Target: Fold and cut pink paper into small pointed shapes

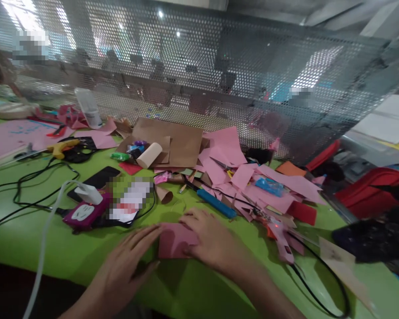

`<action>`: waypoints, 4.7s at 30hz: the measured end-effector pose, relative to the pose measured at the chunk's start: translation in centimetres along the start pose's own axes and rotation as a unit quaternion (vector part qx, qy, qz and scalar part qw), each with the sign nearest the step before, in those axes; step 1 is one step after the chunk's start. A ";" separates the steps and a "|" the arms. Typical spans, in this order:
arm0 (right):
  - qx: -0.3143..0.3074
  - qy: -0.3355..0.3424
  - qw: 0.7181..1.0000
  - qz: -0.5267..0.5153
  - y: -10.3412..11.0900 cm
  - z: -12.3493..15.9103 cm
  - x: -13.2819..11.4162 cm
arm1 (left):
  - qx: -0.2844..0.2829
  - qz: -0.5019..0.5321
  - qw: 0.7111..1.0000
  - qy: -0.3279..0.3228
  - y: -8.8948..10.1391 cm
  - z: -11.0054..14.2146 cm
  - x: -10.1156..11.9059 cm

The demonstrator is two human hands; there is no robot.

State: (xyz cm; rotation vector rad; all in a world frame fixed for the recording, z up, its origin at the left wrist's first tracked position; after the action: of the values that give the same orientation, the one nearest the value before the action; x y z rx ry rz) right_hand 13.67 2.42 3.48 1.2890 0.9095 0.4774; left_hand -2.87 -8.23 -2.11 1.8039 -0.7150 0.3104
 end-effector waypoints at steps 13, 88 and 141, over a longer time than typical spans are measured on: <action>0.014 0.079 0.989 -0.127 -1.5 -8.7 -5.9 | -0.049 -0.024 0.998 -0.040 -1.6 -0.3 0.6; 0.104 -0.120 0.967 -0.197 -3.2 10.8 3.1 | -0.124 0.166 0.978 -0.013 -1.3 -1.4 3.0; 0.137 -0.129 0.980 -0.057 -3.3 7.8 4.2 | -0.032 -0.048 0.990 0.129 -3.5 -2.9 1.5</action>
State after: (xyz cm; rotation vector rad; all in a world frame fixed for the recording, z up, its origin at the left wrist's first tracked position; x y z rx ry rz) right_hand 21.71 0.07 -0.87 1.4995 0.8425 0.0906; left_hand 0.81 -5.27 -2.96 1.6932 -0.4501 0.4423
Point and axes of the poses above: each hand's wrist, its own z-axis away from the middle knuckle, its own y-axis out of the back of the hand, x = y × z, the point moved 4 cm from there along -z, towards the middle knuckle, and after that the axes turned 3 degrees about z, right-handed, at the moved point
